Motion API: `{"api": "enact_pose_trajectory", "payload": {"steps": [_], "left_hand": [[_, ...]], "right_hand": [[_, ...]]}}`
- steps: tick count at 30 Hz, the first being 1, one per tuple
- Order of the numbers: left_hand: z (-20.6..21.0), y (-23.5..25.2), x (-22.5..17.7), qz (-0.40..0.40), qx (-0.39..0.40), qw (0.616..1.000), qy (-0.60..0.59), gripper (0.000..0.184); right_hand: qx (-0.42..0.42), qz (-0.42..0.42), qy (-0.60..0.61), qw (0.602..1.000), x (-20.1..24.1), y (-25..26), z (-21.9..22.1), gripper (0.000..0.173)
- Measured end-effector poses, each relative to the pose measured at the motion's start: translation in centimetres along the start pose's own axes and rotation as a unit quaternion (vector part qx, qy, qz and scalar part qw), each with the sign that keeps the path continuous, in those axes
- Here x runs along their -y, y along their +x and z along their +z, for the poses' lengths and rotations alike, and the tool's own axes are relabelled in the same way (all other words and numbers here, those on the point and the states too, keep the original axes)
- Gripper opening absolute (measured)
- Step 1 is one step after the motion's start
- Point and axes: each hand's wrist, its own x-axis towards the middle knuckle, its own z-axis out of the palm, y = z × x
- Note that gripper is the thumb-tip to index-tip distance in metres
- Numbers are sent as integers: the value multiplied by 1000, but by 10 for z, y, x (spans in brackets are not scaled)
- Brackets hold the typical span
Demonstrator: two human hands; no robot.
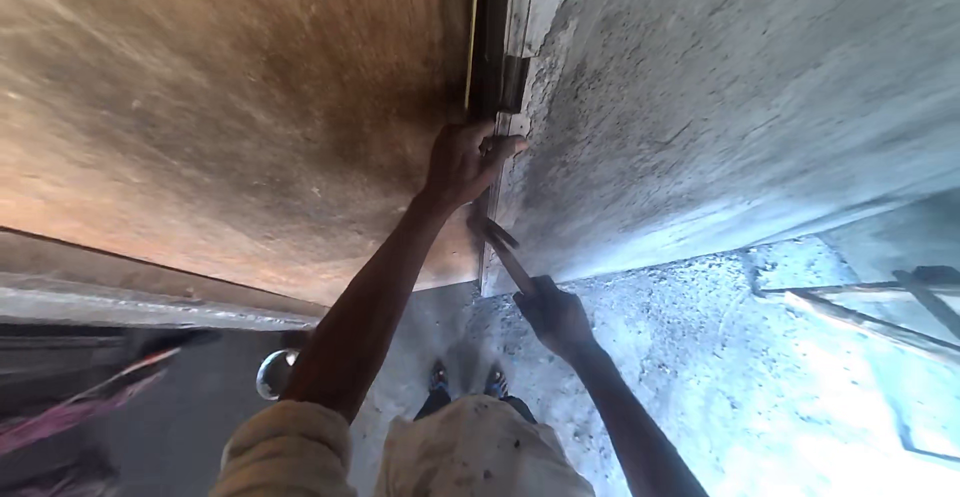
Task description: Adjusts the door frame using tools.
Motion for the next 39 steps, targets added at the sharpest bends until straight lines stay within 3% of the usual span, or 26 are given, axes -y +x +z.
{"api": "enact_pose_trajectory", "payload": {"steps": [3, 5, 7, 10, 14, 17, 19, 22, 25, 28, 31, 35, 39], "left_hand": [[-6, 1, -1, 2, 20, 1000, 23, 47], [-9, 2, -3, 1, 22, 999, 43, 49], [-10, 2, -5, 1, 20, 998, 56, 50], [-16, 0, -12, -10, 20, 998, 59, 49], [-20, 0, -10, -12, 10, 999, 52, 45], [-23, 3, -10, 0, -3, 999, 49, 42], [-23, 2, -9, 2, -5, 999, 48, 41], [-24, 2, -12, -4, 2, 999, 45, 41], [-27, 2, -15, -15, 13, 999, 25, 40], [-25, 2, -14, -14, 22, 1000, 14, 40], [-20, -3, -11, -16, 28, 999, 28, 35], [-15, -4, -12, 12, 5, 998, 54, 36], [-7, -16, -14, -46, 40, 993, 105, 44]], "right_hand": [[-152, -70, 8, 986, -4, 6, 20, 42], [-166, -53, 28, 984, -6, 24, 25, 39], [-147, -1, 30, 989, -7, 43, 24, 48], [-202, -43, 38, 978, -12, 54, 27, 56], [-140, 10, 9, 990, -5, 57, 20, 54], [-166, -24, -12, 986, -8, 54, 25, 53], [-129, 23, -15, 991, 0, 55, 20, 52], [-180, -34, -29, 983, -5, 58, 21, 47], [-139, -2, -27, 990, 0, 60, 14, 48], [-163, -46, -38, 985, -7, 58, 16, 48], [-129, 18, -11, 991, -11, 49, 19, 54], [-144, 28, -11, 989, -16, 44, 19, 52], [-128, 50, -5, 990, -27, 38, 21, 54]]}}
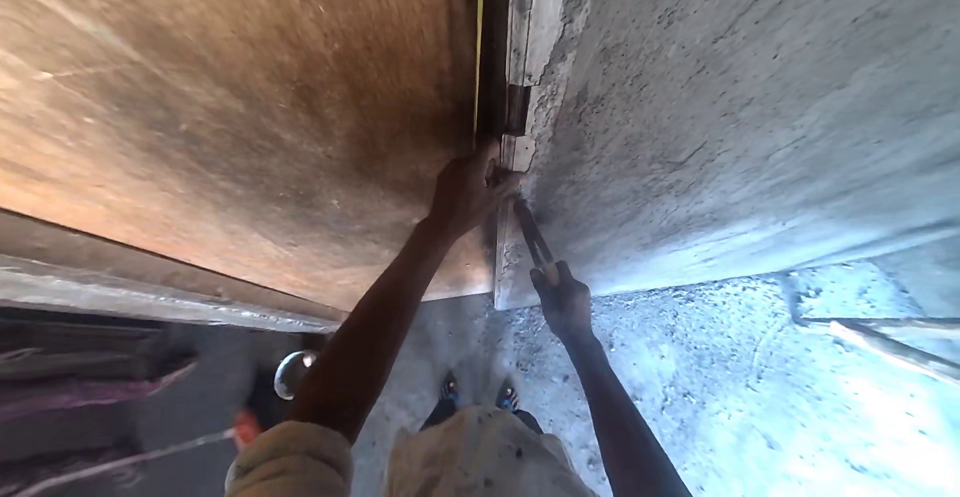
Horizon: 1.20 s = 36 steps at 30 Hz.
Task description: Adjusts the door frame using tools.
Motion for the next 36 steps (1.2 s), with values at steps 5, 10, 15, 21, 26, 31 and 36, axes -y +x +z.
{"api": "enact_pose_trajectory", "payload": {"steps": [5, 10, 15, 21, 26, 31, 36], "left_hand": [[12, -11, 3, -34, 49, 997, 41, 47], [12, -13, -1, -43, 63, 995, 71, 46], [8, -18, 21, -6, 37, 994, -105, 24], [-10, 1, 7, 16, -16, 989, -143, 28], [-14, 13, -7, 23, -47, 996, -67, 41], [-14, 22, -13, 2, -57, 998, -38, 45], [-11, 18, -10, 15, -57, 995, -85, 39]], "right_hand": [[16, 57, 40, 997, -3, -12, 0, 53], [-46, -26, 125, 991, 9, -1, 0, 71], [16, -25, 72, 997, 7, 13, -2, 63], [5, -3, 94, 996, 4, 5, 7, 61], [-12, -21, 107, 994, 5, 4, 6, 67], [-26, -46, 77, 996, 3, 3, 2, 72], [7, -34, 15, 999, 2, 3, -1, 65]]}}
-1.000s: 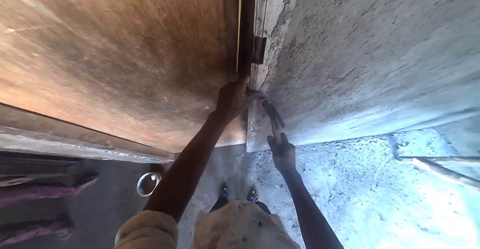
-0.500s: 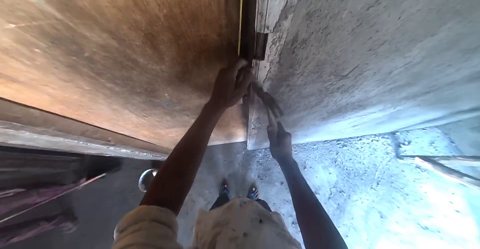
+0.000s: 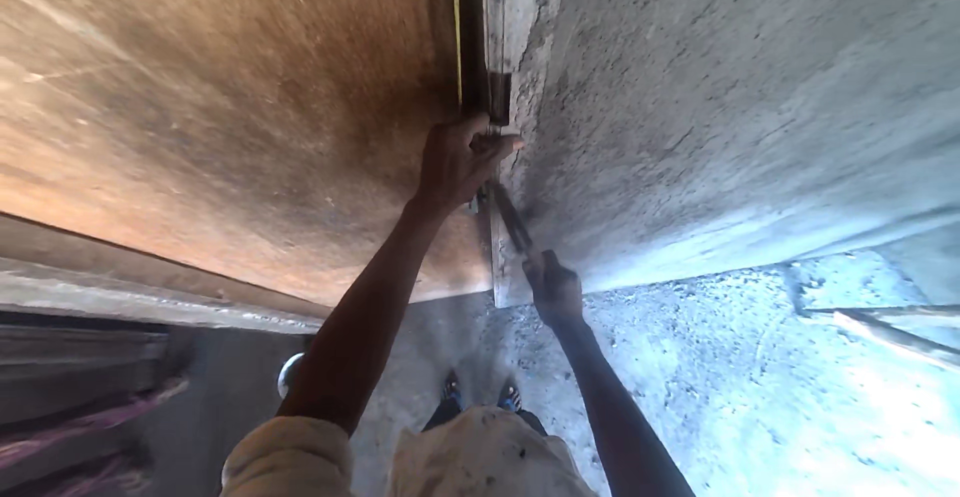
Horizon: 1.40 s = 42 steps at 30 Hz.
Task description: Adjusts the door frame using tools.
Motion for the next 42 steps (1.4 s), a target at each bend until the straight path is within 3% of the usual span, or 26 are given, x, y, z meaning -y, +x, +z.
{"api": "enact_pose_trajectory", "payload": {"steps": [2, 5, 7, 11, 15, 17, 23, 27, 35, 38, 42], "left_hand": [[-2, 5, 0, 9, -6, 1000, -4, 39], [-3, 2, -1, 3, 3, 1000, 1, 38], [-3, 4, -2, -1, 3, 1000, 5, 39], [-1, -3, -3, 12, -14, 1000, 18, 38], [4, -1, -1, 21, -41, 999, -7, 35], [7, -8, 0, 18, -43, 999, -28, 33], [9, 0, 3, 32, -41, 996, -67, 29], [10, -1, 3, 21, -41, 997, -60, 30], [10, -2, 6, 44, -47, 996, -66, 30], [3, -1, 4, 35, -16, 999, -23, 33], [5, -4, 13, 49, 8, 997, 55, 37]], "right_hand": [[-24, -28, -6, 999, 2, 3, -2, 65], [18, 14, -27, 999, 7, 5, -9, 62], [-18, -27, -37, 999, 2, 8, -8, 63], [59, 59, -25, 996, 5, 1, -17, 65], [-8, 12, 41, 999, -5, -17, -17, 72], [-14, 28, 59, 998, -11, -29, -18, 73], [-32, 92, 119, 988, -27, -33, -23, 61], [-26, 124, 140, 982, -43, -43, -22, 63], [43, 177, 247, 952, -41, -61, 7, 50], [35, 233, 281, 930, -38, -78, 18, 40], [22, 382, 293, 876, -35, -99, 32, 36]]}}
